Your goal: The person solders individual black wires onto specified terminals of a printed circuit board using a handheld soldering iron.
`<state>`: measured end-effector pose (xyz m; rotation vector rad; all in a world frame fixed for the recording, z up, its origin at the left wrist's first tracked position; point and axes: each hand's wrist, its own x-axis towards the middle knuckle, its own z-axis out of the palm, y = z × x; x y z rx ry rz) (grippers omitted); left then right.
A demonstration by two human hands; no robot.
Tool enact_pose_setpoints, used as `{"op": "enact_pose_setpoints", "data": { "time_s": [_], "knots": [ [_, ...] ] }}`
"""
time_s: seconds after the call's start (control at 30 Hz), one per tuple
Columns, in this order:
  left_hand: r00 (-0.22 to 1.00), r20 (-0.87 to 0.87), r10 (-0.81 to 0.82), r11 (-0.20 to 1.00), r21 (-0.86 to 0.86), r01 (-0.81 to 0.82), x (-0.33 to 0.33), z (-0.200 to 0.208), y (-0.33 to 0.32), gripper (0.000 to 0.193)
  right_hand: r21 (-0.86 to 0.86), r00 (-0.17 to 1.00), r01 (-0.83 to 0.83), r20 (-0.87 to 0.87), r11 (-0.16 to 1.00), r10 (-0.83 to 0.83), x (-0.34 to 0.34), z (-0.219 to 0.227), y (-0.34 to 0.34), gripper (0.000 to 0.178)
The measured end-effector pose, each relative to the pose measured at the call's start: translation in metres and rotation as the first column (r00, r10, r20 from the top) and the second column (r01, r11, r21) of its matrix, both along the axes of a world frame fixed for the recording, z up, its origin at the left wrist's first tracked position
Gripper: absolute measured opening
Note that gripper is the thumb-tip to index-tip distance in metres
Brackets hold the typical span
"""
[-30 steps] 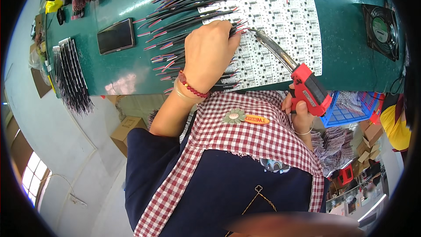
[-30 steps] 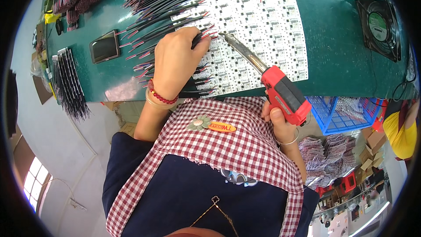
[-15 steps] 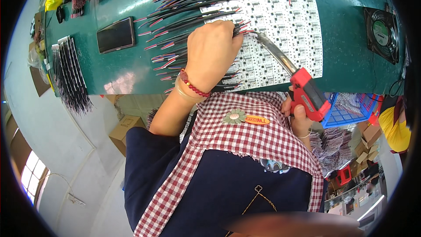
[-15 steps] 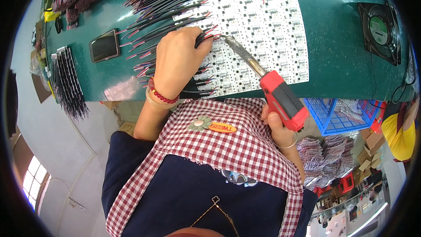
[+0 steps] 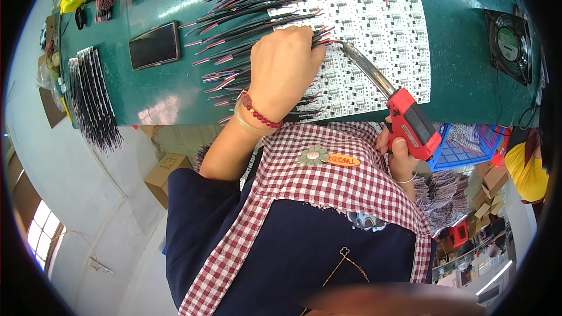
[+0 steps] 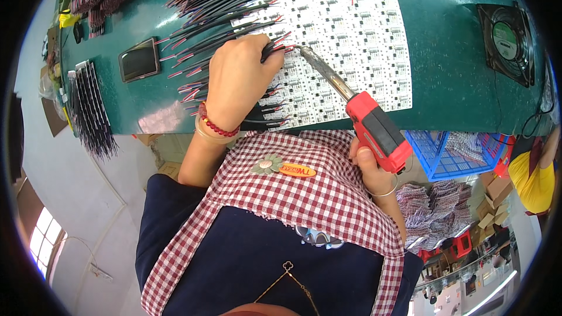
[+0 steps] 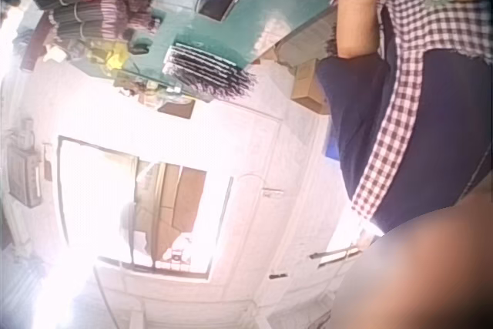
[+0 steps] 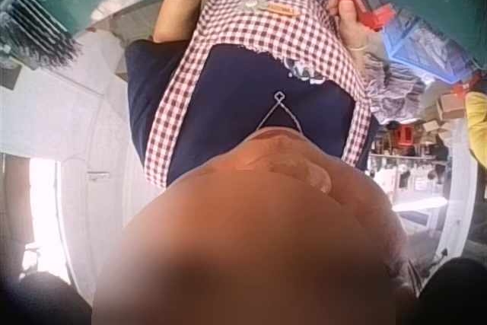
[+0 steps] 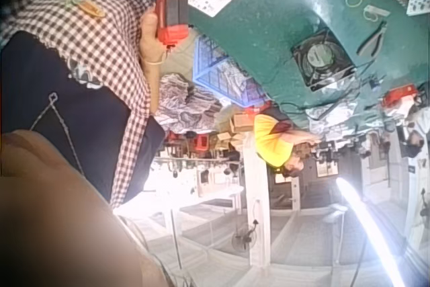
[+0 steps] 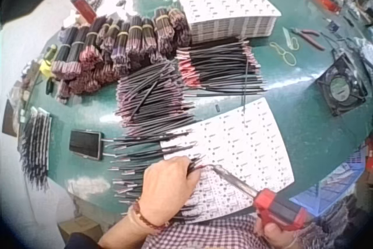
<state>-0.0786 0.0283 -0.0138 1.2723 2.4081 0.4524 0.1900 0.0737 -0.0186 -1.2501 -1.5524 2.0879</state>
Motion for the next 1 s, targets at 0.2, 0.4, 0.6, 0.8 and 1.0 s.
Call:
{"op": "enact_pose_setpoints", "data": {
  "time_s": [0.2, 0.4, 0.6, 0.8, 1.0],
  "knots": [
    [1.0, -0.011, 0.012, 1.0, -0.003, -0.012, 0.0011, -0.0006, -0.0001, 0.021, 0.019, 0.999, -0.04, 0.013, 0.999, 0.04, -0.0026, -0.0001, 0.0019, 0.061],
    [1.0, -0.007, 0.012, 1.0, 0.0, -0.012, 0.0007, -0.0001, 0.0006, 0.02, -0.008, 0.997, 0.062, -0.049, 0.998, -0.062, -0.003, 0.0049, 0.0008, 0.067],
    [1.0, 0.011, 0.011, 1.0, -0.006, -0.01, -0.0015, 0.0012, -0.0001, 0.019, -0.005, 0.999, 0.037, 0.003, 0.999, -0.037, -0.0038, 0.0061, -0.0005, 0.069],
    [0.997, 0.074, -0.023, 1.0, 0.015, 0.022, -0.0047, 0.006, -0.0004, 0.021, -0.013, 0.998, 0.057, -0.004, 0.998, -0.057, -0.0017, 0.0048, -0.0014, 0.067],
    [0.994, 0.08, -0.07, 0.997, 0.034, 0.068, -0.0088, 0.0037, -0.0013, 0.018, -0.026, 1.0, 0.017, -0.008, 1.0, -0.017, -0.0021, 0.0071, 0.0001, 0.051]
  ]
}}
